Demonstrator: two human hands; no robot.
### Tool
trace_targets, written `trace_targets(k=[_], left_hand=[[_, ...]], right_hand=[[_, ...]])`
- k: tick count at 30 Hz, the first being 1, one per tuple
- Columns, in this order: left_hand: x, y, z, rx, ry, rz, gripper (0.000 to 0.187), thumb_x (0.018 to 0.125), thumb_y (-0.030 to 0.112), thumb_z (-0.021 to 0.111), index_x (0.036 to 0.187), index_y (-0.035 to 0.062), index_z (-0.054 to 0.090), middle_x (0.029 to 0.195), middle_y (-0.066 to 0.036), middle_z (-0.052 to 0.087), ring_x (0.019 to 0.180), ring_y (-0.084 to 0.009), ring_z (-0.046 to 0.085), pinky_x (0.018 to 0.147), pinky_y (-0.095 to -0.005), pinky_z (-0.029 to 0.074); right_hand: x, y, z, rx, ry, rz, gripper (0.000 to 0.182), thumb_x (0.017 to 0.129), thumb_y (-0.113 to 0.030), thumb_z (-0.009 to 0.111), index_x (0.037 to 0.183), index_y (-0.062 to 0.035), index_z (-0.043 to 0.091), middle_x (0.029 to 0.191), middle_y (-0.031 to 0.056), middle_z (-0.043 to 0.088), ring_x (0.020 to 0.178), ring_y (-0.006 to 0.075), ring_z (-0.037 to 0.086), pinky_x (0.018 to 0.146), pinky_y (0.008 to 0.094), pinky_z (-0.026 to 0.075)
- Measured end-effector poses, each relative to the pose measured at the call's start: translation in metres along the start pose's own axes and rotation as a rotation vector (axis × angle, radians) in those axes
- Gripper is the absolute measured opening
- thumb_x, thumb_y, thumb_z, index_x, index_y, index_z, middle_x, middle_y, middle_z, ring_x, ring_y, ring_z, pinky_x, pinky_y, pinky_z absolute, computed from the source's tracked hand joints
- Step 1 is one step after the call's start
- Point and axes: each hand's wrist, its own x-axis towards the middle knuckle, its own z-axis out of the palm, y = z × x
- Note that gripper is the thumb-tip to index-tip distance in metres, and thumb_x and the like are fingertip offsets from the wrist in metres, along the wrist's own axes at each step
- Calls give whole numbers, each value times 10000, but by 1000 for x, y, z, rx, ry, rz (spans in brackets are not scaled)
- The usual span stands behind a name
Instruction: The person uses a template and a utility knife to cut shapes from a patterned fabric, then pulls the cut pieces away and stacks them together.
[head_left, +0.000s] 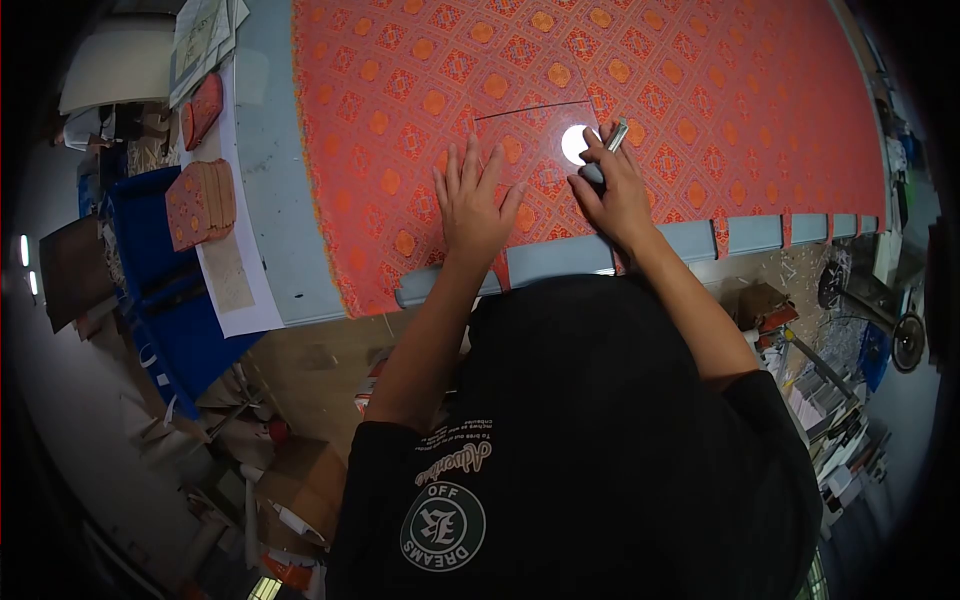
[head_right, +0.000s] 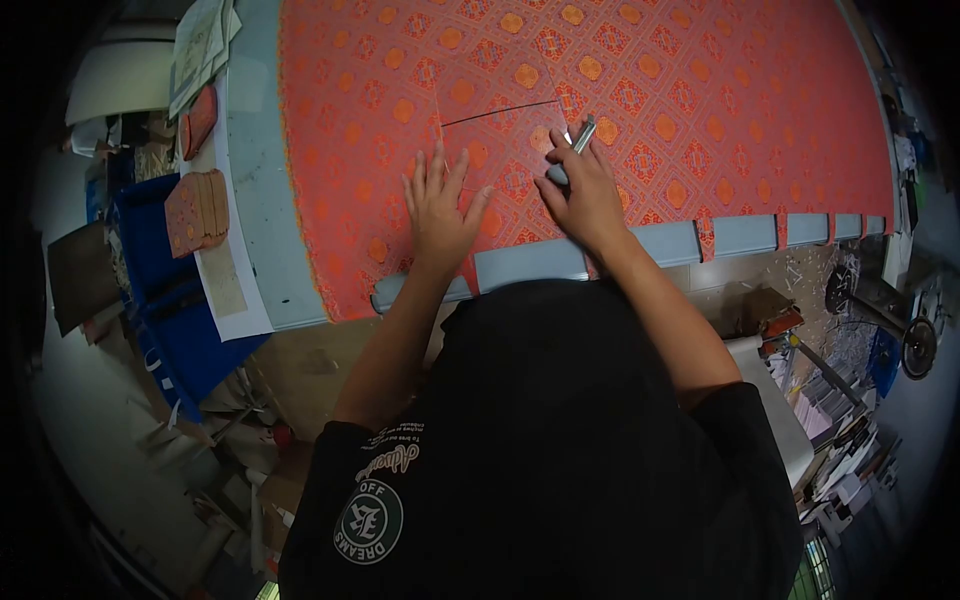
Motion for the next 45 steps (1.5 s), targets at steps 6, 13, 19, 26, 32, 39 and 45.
trace_targets(k=[6,13,19,26,32,39,45], left_hand=[[0,-2,2,13,11,16,616,948,451,689,1460,124,586,1603,-196,417,1524,-442,290,1222,-665,171],[0,-2,2,25,12,18,616,949,459,687,1458,127,588,1597,-196,425,1520,-443,297,1219,-666,178],[0,-2,2,20,6,14,620,953,462,683,1468,132,577,1594,-203,426,1518,-451,297,1219,-669,179],[0,-1,1,31,-5,11,620,956,467,681,1470,136,577,1590,-202,432,1523,-443,291,1220,-669,177],[0,-1,1,38,-8,12,617,960,477,672,1469,140,581,1596,-197,427,1527,-437,286,1223,-668,172],[0,0,2,42,-4,13,623,956,489,673,1466,141,586,1603,-182,426,1526,-437,287,1223,-668,169],[0,0,2,39,1,9,624,951,489,679,1464,145,588,1605,-175,425,1525,-435,290,1223,-668,171]], right_hand=[[-1,2,1,-13,12,-3,355,873,-168,793,1141,-22,610,1449,197,600,1422,426,472,1155,525,394],[-2,3,1,0,16,-2,362,871,-172,796,1145,-24,611,1451,194,599,1419,427,474,1143,525,407],[-2,1,1,2,20,3,367,873,-174,796,1158,-26,617,1443,197,604,1414,428,480,1136,526,411],[-1,-1,-2,24,1,17,357,879,-177,792,1151,-24,619,1437,200,607,1413,433,477,1143,524,406],[-1,-1,-2,42,-5,39,351,885,-180,786,1150,-23,617,1434,202,608,1410,436,478,1142,525,408],[-1,-1,-3,29,-9,48,360,888,-177,780,1170,-15,624,1436,204,601,1389,427,497,1129,516,422],[-2,-1,-3,36,-6,48,393,893,-178,778,1214,-8,627,1419,197,609,1391,423,495,1121,516,427]])
